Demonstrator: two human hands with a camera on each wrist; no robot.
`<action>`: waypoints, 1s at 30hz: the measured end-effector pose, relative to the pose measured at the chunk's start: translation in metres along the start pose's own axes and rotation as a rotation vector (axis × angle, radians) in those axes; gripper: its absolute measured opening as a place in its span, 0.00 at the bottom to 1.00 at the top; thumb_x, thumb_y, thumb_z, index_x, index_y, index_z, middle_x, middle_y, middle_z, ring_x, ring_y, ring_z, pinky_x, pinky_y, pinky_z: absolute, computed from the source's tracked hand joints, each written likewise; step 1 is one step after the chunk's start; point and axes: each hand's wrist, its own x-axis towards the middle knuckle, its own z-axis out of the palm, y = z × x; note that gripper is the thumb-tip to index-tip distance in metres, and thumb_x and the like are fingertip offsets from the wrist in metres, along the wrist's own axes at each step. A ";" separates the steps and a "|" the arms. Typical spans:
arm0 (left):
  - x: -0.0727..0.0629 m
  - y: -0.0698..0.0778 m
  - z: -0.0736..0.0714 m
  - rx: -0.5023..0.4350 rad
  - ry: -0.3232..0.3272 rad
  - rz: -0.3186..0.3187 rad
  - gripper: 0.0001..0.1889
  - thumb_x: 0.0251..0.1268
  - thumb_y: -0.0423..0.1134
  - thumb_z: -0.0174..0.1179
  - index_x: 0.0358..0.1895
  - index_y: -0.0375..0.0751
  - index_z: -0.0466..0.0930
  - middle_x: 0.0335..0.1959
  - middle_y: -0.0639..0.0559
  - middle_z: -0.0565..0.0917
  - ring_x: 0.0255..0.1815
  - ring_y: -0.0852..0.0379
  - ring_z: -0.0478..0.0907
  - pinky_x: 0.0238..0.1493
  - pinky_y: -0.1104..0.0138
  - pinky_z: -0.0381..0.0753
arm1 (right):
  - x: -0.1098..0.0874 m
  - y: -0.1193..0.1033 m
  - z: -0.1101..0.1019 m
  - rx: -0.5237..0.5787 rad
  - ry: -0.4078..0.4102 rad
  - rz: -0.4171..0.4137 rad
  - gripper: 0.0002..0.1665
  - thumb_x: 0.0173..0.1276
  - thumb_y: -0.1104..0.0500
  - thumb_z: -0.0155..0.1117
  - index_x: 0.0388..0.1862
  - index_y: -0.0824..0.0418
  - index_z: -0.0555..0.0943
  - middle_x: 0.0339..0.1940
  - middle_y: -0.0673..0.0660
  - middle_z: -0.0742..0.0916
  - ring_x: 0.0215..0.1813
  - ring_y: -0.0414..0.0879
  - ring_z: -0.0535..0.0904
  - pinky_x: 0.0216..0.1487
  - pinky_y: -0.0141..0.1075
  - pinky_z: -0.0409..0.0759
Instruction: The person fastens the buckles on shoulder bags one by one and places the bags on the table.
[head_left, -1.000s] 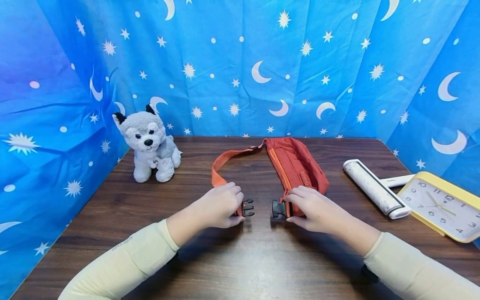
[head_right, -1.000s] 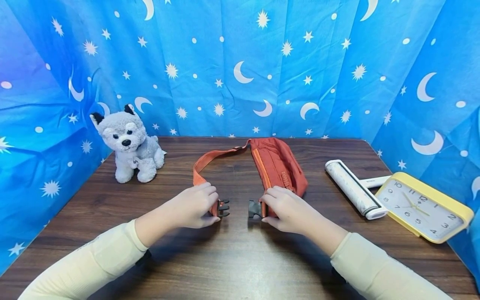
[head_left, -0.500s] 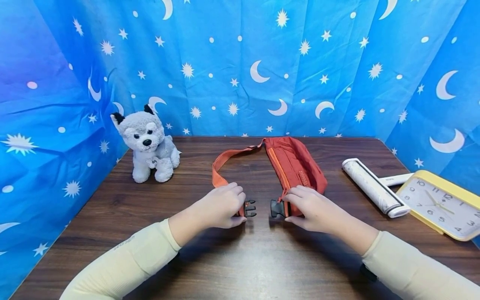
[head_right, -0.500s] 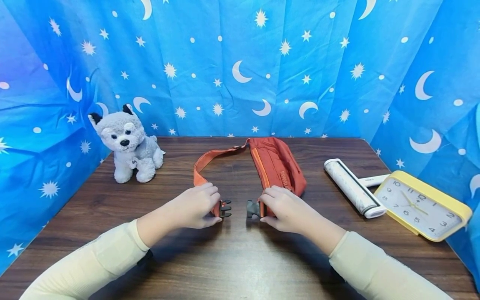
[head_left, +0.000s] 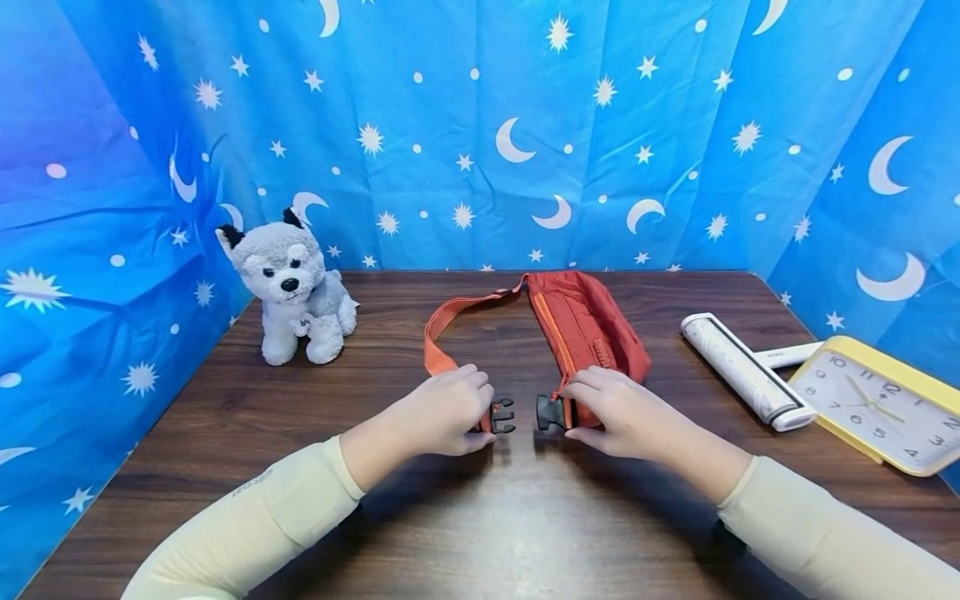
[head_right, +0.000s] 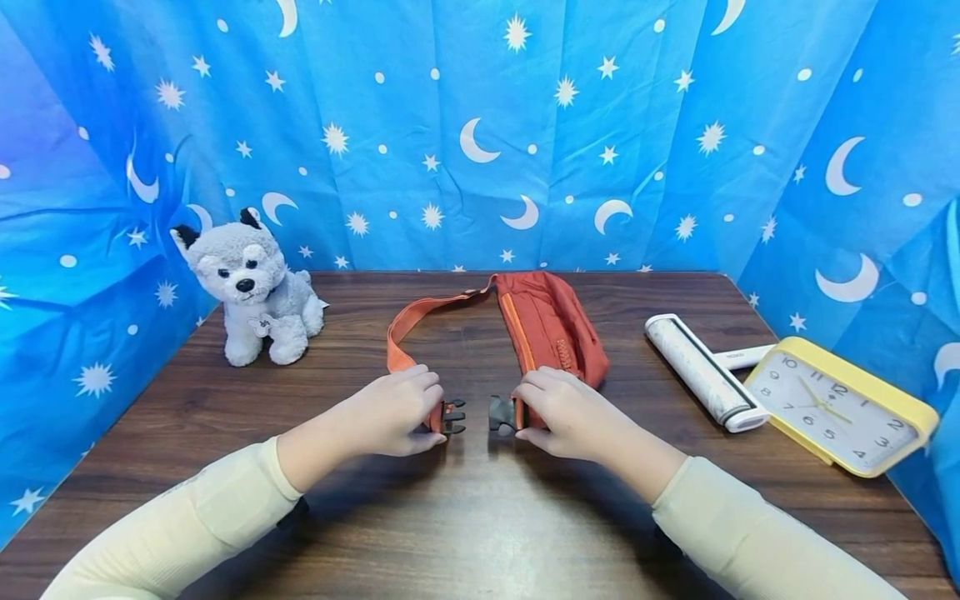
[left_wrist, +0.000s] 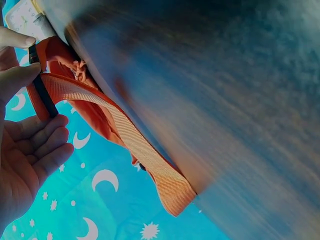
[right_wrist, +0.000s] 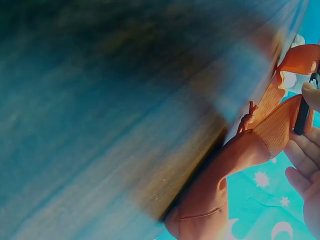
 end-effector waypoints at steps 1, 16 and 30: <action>0.000 0.000 0.000 0.001 0.000 0.000 0.16 0.52 0.51 0.65 0.25 0.42 0.74 0.23 0.54 0.71 0.26 0.56 0.66 0.31 0.66 0.66 | 0.001 0.000 0.000 0.001 -0.006 0.004 0.26 0.46 0.54 0.78 0.41 0.65 0.79 0.37 0.54 0.81 0.39 0.46 0.77 0.42 0.42 0.76; 0.002 0.002 -0.001 0.006 -0.002 0.009 0.18 0.52 0.53 0.65 0.26 0.42 0.75 0.24 0.53 0.71 0.26 0.56 0.67 0.30 0.66 0.66 | 0.006 -0.004 0.003 0.013 0.016 -0.010 0.26 0.47 0.54 0.77 0.41 0.65 0.79 0.37 0.53 0.80 0.40 0.46 0.77 0.41 0.42 0.76; 0.003 0.003 -0.002 -0.006 0.008 0.006 0.17 0.51 0.52 0.66 0.25 0.42 0.74 0.23 0.54 0.71 0.25 0.56 0.66 0.29 0.67 0.65 | 0.010 -0.006 0.002 0.026 -0.013 -0.001 0.26 0.48 0.53 0.76 0.44 0.64 0.79 0.38 0.53 0.81 0.41 0.46 0.77 0.44 0.42 0.76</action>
